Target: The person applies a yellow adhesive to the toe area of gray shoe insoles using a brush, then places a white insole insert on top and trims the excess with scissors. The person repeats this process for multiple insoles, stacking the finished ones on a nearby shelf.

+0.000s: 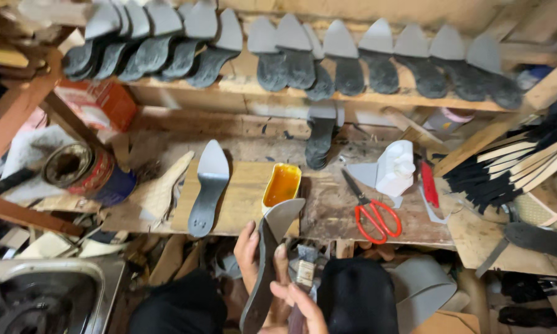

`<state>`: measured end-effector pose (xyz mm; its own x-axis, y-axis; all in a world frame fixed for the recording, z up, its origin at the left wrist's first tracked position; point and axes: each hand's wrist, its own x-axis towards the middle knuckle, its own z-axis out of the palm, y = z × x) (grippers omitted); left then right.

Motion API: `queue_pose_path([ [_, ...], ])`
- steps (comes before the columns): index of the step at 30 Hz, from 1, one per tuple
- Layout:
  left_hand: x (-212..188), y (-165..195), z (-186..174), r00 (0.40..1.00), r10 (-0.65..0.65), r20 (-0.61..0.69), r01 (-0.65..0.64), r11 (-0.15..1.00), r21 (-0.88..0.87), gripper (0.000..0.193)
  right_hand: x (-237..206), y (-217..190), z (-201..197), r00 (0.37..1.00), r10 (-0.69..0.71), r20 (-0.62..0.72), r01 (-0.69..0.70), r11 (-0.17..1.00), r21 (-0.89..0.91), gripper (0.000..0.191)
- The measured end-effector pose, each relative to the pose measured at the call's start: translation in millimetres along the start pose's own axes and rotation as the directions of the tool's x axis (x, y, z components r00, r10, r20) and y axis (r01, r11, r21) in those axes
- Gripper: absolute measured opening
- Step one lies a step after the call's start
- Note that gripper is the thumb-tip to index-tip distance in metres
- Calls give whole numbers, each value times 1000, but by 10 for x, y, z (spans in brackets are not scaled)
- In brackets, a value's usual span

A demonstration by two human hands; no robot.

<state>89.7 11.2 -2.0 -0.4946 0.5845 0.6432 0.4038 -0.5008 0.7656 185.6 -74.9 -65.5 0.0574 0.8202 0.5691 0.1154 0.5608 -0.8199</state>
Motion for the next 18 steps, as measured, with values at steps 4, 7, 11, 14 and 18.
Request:
queue_pose_path([
  [4,44,-152,8,999,20,37,-20,1000,-7,66,-96,303,-153,922,344,177,-377,902,210,65],
  [7,44,-206,83,997,29,69,-29,1000,-10,70,-145,646,-264,859,459,228,-509,714,481,62],
  [11,-22,-188,241,992,48,121,-47,999,-9,75,50,963,-456,865,449,225,-483,619,619,34],
  [14,-20,-191,183,980,66,185,-71,997,19,79,356,993,-816,901,309,304,-429,741,517,52],
  [18,231,-370,-155,972,46,231,-115,949,293,80,1004,298,-1291,717,651,247,-633,757,-158,72],
])
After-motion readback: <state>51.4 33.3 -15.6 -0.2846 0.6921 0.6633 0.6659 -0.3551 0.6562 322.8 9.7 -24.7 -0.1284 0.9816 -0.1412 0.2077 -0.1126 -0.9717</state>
